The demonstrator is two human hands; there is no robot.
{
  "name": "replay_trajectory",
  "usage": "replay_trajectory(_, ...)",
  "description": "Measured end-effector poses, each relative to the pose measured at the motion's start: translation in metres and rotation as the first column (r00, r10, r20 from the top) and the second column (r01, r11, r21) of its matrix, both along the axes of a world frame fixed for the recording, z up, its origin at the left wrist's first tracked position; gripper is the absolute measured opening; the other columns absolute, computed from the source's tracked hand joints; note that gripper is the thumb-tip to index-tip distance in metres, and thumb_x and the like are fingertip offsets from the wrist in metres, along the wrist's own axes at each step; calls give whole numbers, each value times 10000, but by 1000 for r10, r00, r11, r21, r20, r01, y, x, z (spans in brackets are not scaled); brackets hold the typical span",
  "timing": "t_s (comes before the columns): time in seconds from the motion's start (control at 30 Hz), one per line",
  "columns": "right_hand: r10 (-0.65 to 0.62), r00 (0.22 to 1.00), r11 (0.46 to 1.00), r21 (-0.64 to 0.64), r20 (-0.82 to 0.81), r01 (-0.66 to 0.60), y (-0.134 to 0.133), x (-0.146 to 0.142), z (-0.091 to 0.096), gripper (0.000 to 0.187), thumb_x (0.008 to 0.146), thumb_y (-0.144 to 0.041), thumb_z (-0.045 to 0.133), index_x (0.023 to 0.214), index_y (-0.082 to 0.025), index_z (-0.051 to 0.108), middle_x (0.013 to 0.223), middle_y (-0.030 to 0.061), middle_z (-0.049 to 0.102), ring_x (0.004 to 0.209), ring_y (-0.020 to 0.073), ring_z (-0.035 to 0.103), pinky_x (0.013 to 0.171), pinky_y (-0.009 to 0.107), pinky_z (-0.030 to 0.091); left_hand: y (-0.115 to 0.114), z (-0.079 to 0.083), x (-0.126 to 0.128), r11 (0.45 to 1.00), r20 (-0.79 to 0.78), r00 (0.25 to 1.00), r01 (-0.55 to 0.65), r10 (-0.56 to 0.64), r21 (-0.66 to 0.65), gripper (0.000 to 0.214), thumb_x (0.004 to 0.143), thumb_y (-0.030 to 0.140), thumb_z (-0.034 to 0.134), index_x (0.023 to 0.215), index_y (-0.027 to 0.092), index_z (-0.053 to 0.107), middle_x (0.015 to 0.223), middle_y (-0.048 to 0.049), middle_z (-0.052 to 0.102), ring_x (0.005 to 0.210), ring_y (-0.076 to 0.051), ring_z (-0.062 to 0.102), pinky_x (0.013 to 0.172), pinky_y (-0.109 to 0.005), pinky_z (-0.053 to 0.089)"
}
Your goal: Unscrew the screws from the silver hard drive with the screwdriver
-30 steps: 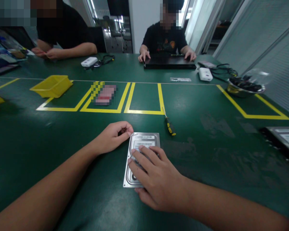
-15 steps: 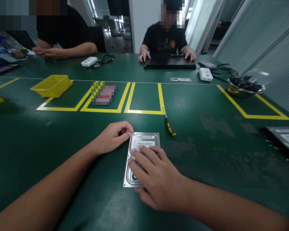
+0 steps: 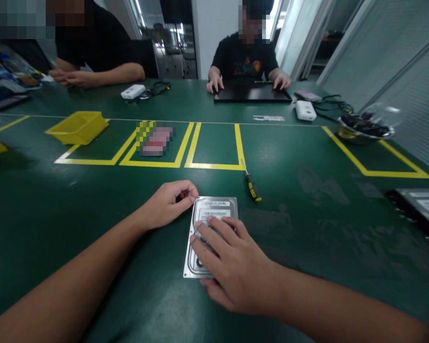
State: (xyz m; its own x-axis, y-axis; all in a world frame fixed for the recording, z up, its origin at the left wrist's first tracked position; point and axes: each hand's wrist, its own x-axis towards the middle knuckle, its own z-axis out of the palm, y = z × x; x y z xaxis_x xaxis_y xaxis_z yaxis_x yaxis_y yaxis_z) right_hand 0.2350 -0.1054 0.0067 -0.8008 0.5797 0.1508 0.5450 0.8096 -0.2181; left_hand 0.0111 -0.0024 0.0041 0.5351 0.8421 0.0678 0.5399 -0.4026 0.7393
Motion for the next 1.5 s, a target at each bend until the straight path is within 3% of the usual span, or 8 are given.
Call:
replay_trajectory(0.6,-1,1000,1000,1,-12,1,-1,-1,-2,572,939,-422,446,1425,-122,422,1532,174,389,1383,364,318,1117,545,191,1,-4,-3,999,151,989,5,2,-50,39,881,195,563,869,158,558,777,12,544,697,-114,508,646,-242,419)
replay_trajectory(0.87,-24,991,994,-109,-133,9,1,2,4,619,897,-524,538,1392,-159,467,1503,145,434,1367,339,344,1119,535,207,0,-8,-5,993,300,954,45,-11,-106,86,857,170,603,900,166,529,821,3,525,743,-122,505,675,-246,427)
replay_trajectory(1.07,-165,899,982,-155,-405,111,18,10,3,292,922,-304,539,1138,-129,626,1189,113,629,1117,241,529,991,429,373,-1,-9,-7,994,291,956,63,-35,-86,92,856,145,598,907,172,526,817,11,511,735,-113,492,677,-241,419)
replay_trajectory(1.23,-201,899,976,-2,-388,218,36,17,0,181,929,-215,513,992,-147,669,1016,81,659,953,219,551,883,393,418,-3,-9,-7,995,296,954,66,-40,-79,101,853,126,589,911,176,522,818,16,506,742,-110,493,686,-242,418)
replay_trajectory(1.3,-297,896,921,150,-331,360,44,22,2,184,930,-202,503,973,-159,676,1017,88,655,941,236,542,851,400,417,-3,-9,-8,994,291,956,71,-45,-79,100,857,125,585,914,176,521,823,14,509,746,-110,497,692,-245,420)
replay_trajectory(1.37,-463,856,810,282,-231,514,54,30,4,205,921,-224,518,1048,-166,668,1097,118,632,989,279,529,832,419,409,-4,-9,-8,994,284,957,77,-53,-74,95,859,127,582,913,174,521,827,11,512,749,-111,499,693,-247,420)
replay_trajectory(1.43,-613,784,717,347,-100,605,63,37,5,285,915,-271,532,1160,-163,628,1158,151,600,991,307,525,784,417,408,-3,-9,-8,995,273,960,80,-59,-65,85,861,131,578,909,173,521,824,9,511,748,-113,499,691,-249,421)
replay_trajectory(1.5,-689,724,680,357,14,640,70,43,4,337,925,-315,512,1210,-154,592,1122,170,597,937,303,541,719,390,404,-3,-8,-8,996,260,964,76,-59,-57,73,865,139,573,904,172,520,821,7,510,746,-115,499,690,-250,423)
